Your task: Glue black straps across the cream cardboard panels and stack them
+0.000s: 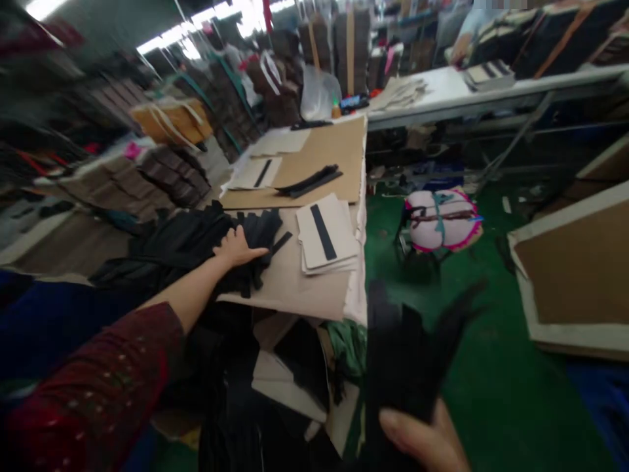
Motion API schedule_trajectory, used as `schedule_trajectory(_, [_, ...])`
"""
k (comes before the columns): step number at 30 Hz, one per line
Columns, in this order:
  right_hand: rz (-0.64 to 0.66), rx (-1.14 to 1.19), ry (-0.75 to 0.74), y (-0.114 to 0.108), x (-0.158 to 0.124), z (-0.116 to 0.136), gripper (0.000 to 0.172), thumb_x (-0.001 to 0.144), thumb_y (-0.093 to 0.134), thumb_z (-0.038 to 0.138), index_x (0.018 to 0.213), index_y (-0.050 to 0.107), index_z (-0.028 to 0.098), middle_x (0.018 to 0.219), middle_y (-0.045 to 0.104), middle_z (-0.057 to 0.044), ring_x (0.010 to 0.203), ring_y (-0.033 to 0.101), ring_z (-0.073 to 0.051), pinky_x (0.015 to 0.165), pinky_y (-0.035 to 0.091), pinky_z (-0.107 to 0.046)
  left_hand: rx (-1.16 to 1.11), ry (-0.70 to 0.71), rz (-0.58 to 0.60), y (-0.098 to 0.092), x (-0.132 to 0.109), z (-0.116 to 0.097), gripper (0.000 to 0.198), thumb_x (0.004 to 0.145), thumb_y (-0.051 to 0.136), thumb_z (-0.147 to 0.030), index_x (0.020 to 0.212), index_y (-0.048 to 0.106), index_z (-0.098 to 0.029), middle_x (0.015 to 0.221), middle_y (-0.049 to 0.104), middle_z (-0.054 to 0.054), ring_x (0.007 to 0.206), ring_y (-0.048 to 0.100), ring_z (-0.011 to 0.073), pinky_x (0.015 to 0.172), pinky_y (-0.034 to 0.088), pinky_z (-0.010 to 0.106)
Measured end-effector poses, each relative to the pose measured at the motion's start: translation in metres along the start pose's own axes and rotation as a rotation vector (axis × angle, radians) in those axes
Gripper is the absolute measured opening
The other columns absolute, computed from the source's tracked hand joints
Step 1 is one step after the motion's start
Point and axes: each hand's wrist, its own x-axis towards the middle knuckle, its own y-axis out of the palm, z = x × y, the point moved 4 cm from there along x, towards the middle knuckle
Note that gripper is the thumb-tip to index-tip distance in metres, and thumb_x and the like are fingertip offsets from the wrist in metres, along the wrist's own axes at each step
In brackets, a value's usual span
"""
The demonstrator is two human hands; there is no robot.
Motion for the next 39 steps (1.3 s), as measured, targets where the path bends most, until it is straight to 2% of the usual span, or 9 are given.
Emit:
schedule_trajectory(2, [-0.001,0.063,0.003,-0.002,-0.006,0.009,0.052,0.054,0.083,0.049,0.096,0.068,0.020,0.078,0.067,-0.008,0.065,0.063,-0.025,0.052,0.053,-0.035,-0.147,0.120,0.037,0.006,-0.033,-0.025,0.094,0.080,0.072,-0.040,0.149,0.016,-0.008,0.161,0.007,0.021,0.147,0.005,0.0412,0.116,0.021,0.056])
schedule_trajectory(6, [0.099,0.184,-0.052,0.027,0.000,0.031,0.051,0.050,0.082,0.032,0.096,0.068,0.016,0.074,0.067,-0.005,0.059,0.061,-0.022,0.053,0.053,-0.034,-0.615,0.310,0.432,0.034,-0.163,-0.067,0.065,0.089,0.055,-0.053,0.138,0.044,-0.012,0.131,0.059,0.016,0.119,0.058,0.0290,0.098,0.049,0.042])
schedule_trajectory(10, [0.182,0.030,-0.203,0.079,-0.008,0.030,0.048,0.057,0.078,0.027,0.102,0.064,0.015,0.085,0.069,-0.005,0.068,0.063,-0.021,0.063,0.054,-0.033,-1.345,0.310,1.010,0.061,-0.301,-0.072,0.105,0.057,0.086,-0.056,0.144,0.039,-0.022,0.136,0.056,0.015,0.120,0.057,0.0343,0.096,0.050,0.043])
schedule_trajectory(18, [0.143,-0.580,-0.454,0.190,-0.074,-0.053,0.053,0.065,0.073,0.034,0.113,0.055,0.020,0.097,0.065,-0.003,0.088,0.061,-0.022,0.079,0.050,-0.033,-1.417,-0.106,0.579,0.043,-0.384,0.054,0.074,0.047,0.092,-0.024,0.116,0.065,-0.016,0.111,0.071,0.010,0.108,0.063,0.0358,0.094,0.050,0.045])
schedule_trajectory(21, [0.280,-0.938,-0.599,0.228,-0.112,-0.071,0.056,0.067,0.077,0.048,0.111,0.059,0.020,0.104,0.062,-0.008,0.103,0.055,-0.029,0.090,0.045,-0.041,-1.495,-0.164,0.410,0.027,-0.411,0.099,0.062,0.053,0.089,-0.023,0.112,0.068,-0.015,0.108,0.072,0.010,0.110,0.062,0.0348,0.097,0.049,0.043])
schedule_trajectory(24, [0.572,-1.030,-0.688,0.253,-0.150,-0.075,0.061,0.072,0.074,0.054,0.121,0.060,0.019,0.118,0.060,-0.012,0.117,0.048,-0.032,0.100,0.038,-0.047,-1.751,-0.208,0.446,0.016,-0.442,0.125,0.058,0.058,0.082,-0.020,0.115,0.067,-0.015,0.095,0.073,0.009,0.094,0.067,0.0314,0.086,0.053,0.041])
schedule_trajectory(27, [0.765,-0.646,-0.553,0.247,-0.170,-0.064,0.058,0.082,0.066,0.052,0.130,0.056,0.020,0.130,0.057,-0.011,0.122,0.049,-0.027,0.105,0.037,-0.044,-2.000,-0.158,0.416,0.004,-0.463,0.142,0.055,0.061,0.079,-0.020,0.115,0.066,-0.020,0.089,0.069,0.005,0.078,0.066,0.0219,0.072,0.054,0.034])
schedule_trajectory(31, [0.519,-0.103,-0.438,0.189,-0.167,-0.049,0.039,0.086,0.063,0.053,0.110,0.065,0.022,0.121,0.063,-0.008,0.117,0.056,-0.024,0.090,0.050,-0.036,-2.161,0.021,0.343,-0.010,-0.477,0.149,0.057,0.066,0.074,-0.018,0.121,0.060,-0.028,0.091,0.062,0.001,0.078,0.059,0.0155,0.064,0.049,0.026])
schedule_trajectory(39, [0.777,-0.267,-0.068,0.127,-0.177,-0.080,0.049,0.076,0.073,0.059,0.102,0.073,0.017,0.103,0.071,-0.008,0.098,0.065,-0.024,0.088,0.050,-0.034,-2.122,0.185,0.346,-0.004,-0.477,0.074,0.067,0.066,0.074,-0.021,0.129,0.053,-0.025,0.089,0.058,0.003,0.081,0.058,0.0178,0.077,0.049,0.034])
